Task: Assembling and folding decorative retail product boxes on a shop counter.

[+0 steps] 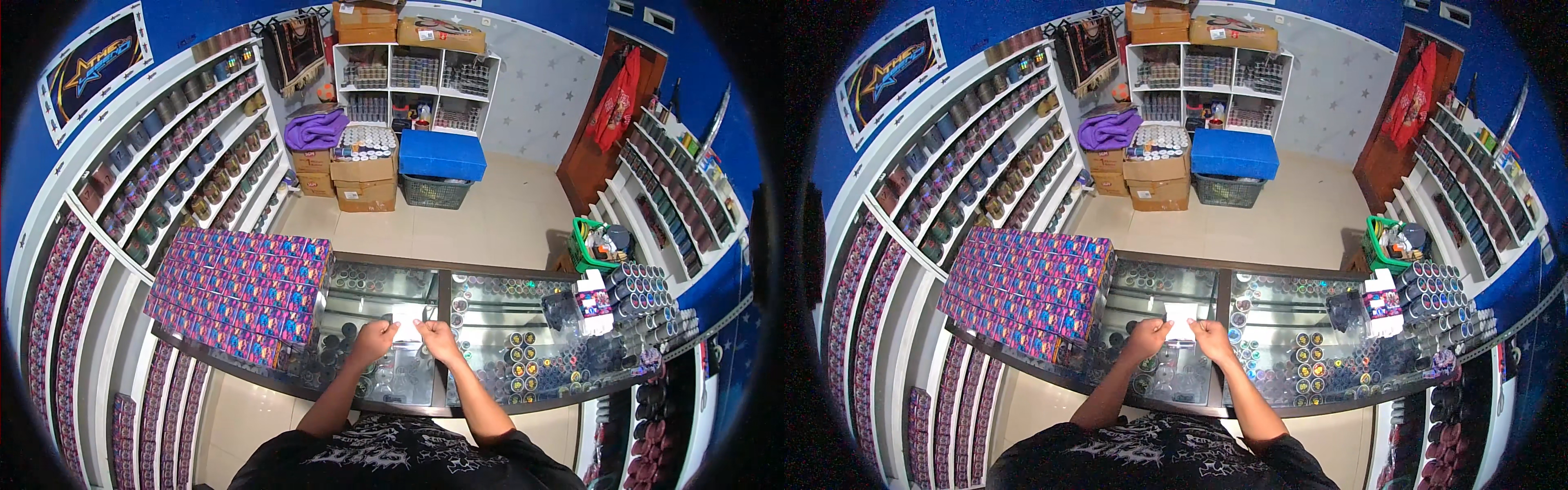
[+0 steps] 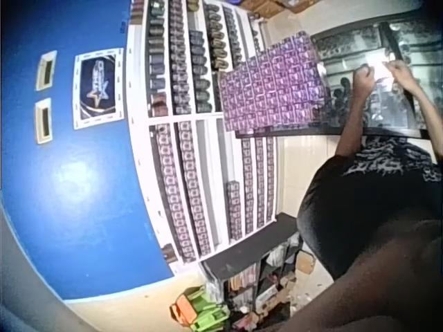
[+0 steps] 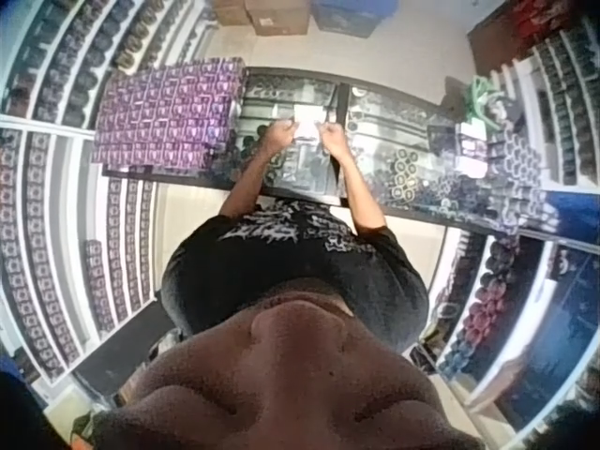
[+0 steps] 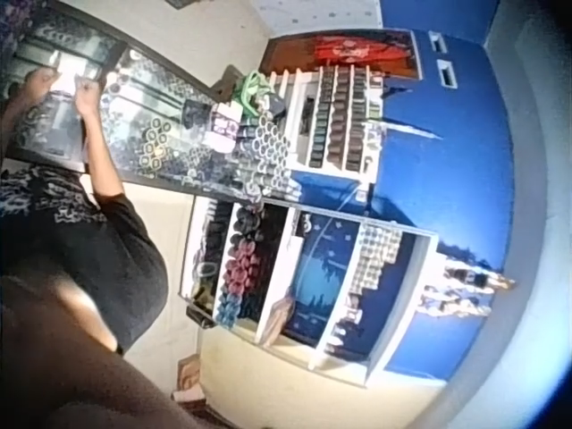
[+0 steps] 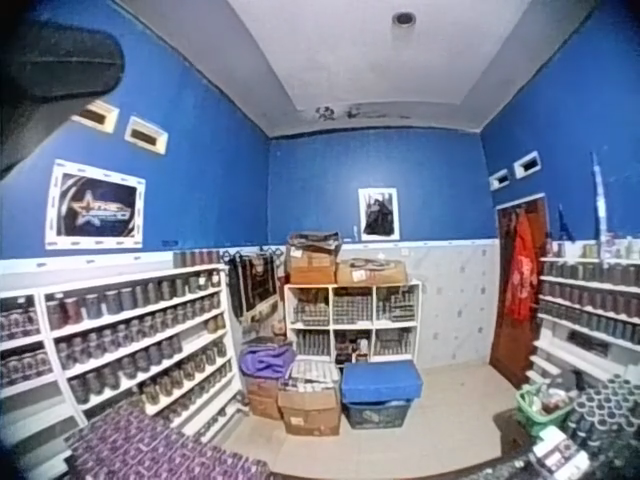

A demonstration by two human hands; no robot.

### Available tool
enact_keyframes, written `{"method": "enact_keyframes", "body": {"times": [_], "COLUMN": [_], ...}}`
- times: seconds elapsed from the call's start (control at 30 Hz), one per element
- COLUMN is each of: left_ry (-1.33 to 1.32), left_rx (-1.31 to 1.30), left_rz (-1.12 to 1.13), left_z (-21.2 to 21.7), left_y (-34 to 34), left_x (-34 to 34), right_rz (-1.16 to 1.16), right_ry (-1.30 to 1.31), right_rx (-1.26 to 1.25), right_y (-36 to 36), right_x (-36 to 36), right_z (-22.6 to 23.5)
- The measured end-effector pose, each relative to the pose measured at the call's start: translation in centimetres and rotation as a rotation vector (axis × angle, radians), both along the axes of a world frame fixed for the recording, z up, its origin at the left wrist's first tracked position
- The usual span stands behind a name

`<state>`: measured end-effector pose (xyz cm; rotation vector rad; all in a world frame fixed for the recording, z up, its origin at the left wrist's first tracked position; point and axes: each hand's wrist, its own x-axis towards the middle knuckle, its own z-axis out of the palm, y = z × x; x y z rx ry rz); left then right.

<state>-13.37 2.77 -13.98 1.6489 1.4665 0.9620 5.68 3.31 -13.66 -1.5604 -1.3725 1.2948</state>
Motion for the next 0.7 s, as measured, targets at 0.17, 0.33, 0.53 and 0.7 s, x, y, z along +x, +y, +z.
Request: {"method": "enact_keyframes", "body": {"times": [0.17, 0.33, 0.53, 0.7], "left_ry": [0.031, 0.087, 0.068, 0.080], "left_rx": [0.062, 0.005, 0.019, 0.001], "left_rz": [0.023, 0.003, -0.029, -0.024], "left_z": [0.3, 0.8, 0.4, 0.2], "left_y": [0.1, -0.4, -1.0, -1.3], "left_x": [0.4, -0.1, -0.1, -0.5], "right_rz": [0.012, 0.010, 0.045, 0.112], "right_ry": [0.003, -0.004, -0.074, -0.026], "right_rx": [0.116, 0.118, 0.092, 0.002], "right_y": [0.7, 0.0, -1.1, -1.5], "right_x": [-0.1, 0.2, 0.3, 0.7], "right_z": [-1.2, -0.2, -0.2, 1.5]}}
